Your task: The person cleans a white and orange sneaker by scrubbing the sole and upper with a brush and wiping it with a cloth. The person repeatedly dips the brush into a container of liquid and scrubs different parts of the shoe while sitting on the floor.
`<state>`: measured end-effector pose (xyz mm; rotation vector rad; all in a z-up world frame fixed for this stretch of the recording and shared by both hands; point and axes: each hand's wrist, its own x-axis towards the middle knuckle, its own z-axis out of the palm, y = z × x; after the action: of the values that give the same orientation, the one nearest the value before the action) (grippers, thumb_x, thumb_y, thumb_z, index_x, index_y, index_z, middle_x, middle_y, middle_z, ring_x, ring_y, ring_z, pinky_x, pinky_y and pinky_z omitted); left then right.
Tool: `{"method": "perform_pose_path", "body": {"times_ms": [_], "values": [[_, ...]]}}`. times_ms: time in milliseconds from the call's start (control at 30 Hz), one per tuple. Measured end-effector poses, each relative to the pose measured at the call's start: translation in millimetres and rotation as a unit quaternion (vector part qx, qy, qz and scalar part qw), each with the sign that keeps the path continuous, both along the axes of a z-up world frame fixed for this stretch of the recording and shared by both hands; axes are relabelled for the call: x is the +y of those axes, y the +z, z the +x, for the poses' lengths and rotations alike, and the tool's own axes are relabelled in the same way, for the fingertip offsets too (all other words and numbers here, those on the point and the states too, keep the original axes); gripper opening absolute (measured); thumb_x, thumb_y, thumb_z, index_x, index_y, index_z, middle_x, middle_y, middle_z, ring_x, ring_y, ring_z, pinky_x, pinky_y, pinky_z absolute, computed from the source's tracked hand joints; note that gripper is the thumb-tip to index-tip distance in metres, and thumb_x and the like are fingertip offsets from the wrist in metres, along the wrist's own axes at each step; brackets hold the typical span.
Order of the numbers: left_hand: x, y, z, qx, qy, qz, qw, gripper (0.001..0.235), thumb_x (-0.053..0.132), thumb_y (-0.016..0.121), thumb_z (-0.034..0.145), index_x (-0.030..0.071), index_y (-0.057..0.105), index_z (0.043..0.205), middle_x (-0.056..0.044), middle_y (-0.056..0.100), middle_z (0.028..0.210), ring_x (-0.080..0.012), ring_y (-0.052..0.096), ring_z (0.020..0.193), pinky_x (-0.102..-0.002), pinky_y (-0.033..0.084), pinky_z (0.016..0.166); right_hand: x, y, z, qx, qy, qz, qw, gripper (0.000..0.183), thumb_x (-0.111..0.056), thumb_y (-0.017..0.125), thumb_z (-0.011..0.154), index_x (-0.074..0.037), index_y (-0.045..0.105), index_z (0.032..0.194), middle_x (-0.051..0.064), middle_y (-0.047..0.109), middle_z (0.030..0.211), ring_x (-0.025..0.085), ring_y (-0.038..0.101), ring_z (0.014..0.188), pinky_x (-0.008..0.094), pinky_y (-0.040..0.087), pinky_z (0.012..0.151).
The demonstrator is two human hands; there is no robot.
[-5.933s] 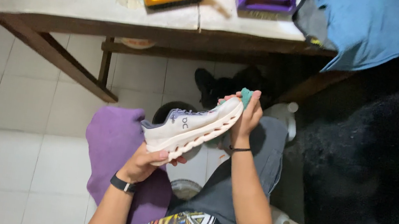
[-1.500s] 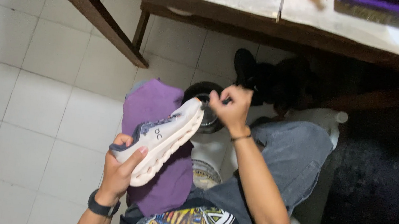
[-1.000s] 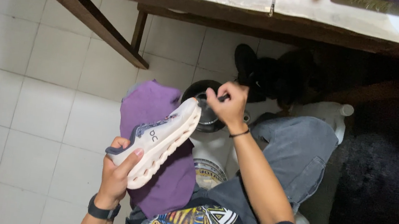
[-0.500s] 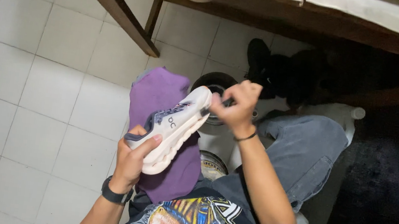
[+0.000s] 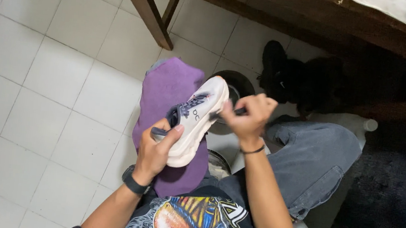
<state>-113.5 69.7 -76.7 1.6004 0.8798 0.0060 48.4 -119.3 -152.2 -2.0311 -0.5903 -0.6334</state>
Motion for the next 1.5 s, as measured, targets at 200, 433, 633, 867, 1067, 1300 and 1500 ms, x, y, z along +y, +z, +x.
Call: {"method": "perform_pose_path", "body": {"times_ms": [200, 433, 633, 867, 1067, 1300, 1500], "values": [[3.2, -5.3, 0.3, -0.002, -0.002, -0.023, 1.000, 0.042, 0.037, 0.080, 0.084, 0.013, 0.054, 0.060, 0.000, 0.048, 0.053, -0.0101, 0.044, 0.059, -0.024, 0.033, 0.056, -0.4, -5.2, -3.1, -0.011, 0.012, 0.024, 1.000, 0.042, -0.037, 0.087, 0.080, -0.020, 0.052, 0.063, -0.003, 0.047, 0.057, 0.021, 0.050, 0.057, 0.035, 0.039, 0.081], [3.5, -1.1, 6.8, 0.002, -0.001, -0.029, 1.000, 0.042, 0.035, 0.080, 0.084, 0.013, 0.054, 0.059, 0.002, 0.048, 0.053, -0.0078, 0.044, 0.058, -0.022, 0.030, 0.053, 19.7, 10.9, -29.8, -0.049, 0.088, 0.057, 0.993, 0.049, -0.045, 0.086, 0.075, -0.021, 0.049, 0.054, -0.001, 0.051, 0.053, 0.022, 0.049, 0.056, 0.039, 0.036, 0.082], [0.5, 4.2, 14.3, 0.004, -0.005, -0.059, 0.998, 0.044, 0.031, 0.081, 0.083, 0.012, 0.051, 0.057, 0.002, 0.046, 0.049, -0.0072, 0.040, 0.053, -0.022, 0.027, 0.049, 23.7, 33.1, -46.0, -0.021, 0.107, 0.049, 0.993, 0.046, -0.037, 0.089, 0.071, -0.020, 0.049, 0.055, -0.001, 0.049, 0.053, 0.022, 0.047, 0.056, 0.039, 0.035, 0.080], [-0.2, -4.0, 17.4, -0.004, -0.011, -0.063, 0.998, 0.045, 0.031, 0.084, 0.079, 0.014, 0.050, 0.055, 0.001, 0.044, 0.046, -0.0068, 0.038, 0.050, -0.022, 0.025, 0.048, 20.9, 33.8, -50.2, -0.027, 0.083, 0.023, 0.996, 0.043, -0.037, 0.085, 0.079, -0.019, 0.051, 0.060, 0.000, 0.052, 0.057, 0.023, 0.049, 0.059, 0.040, 0.035, 0.082], [-2.0, -3.7, 18.3, 0.003, -0.013, -0.052, 0.999, 0.046, 0.031, 0.084, 0.078, 0.014, 0.049, 0.053, 0.001, 0.043, 0.045, -0.0075, 0.037, 0.049, -0.022, 0.025, 0.048, 14.6, 27.8, -39.8, -0.033, 0.067, 0.006, 0.997, 0.041, -0.035, 0.086, 0.080, -0.019, 0.053, 0.062, -0.001, 0.050, 0.059, 0.023, 0.049, 0.059, 0.040, 0.034, 0.084], [-3.6, -4.0, 19.0, 0.010, -0.036, -0.033, 0.999, 0.048, 0.033, 0.083, 0.078, 0.014, 0.047, 0.052, 0.001, 0.039, 0.044, -0.0088, 0.036, 0.049, -0.023, 0.024, 0.048, -3.8, 7.0, -18.6, -0.020, 0.040, -0.007, 0.999, 0.040, -0.033, 0.087, 0.081, -0.018, 0.054, 0.064, -0.002, 0.047, 0.057, 0.023, 0.048, 0.059, 0.039, 0.036, 0.085], [-3.1, -2.9, 18.2, 0.014, -0.036, -0.033, 0.999, 0.049, 0.033, 0.083, 0.078, 0.014, 0.046, 0.051, 0.001, 0.040, 0.042, -0.0080, 0.036, 0.047, -0.022, 0.025, 0.046, 3.1, 1.7, -30.0, -0.019, 0.042, 0.002, 0.999, 0.038, -0.036, 0.083, 0.081, -0.019, 0.054, 0.064, -0.001, 0.054, 0.060, 0.023, 0.052, 0.061, 0.040, 0.036, 0.086]]}}
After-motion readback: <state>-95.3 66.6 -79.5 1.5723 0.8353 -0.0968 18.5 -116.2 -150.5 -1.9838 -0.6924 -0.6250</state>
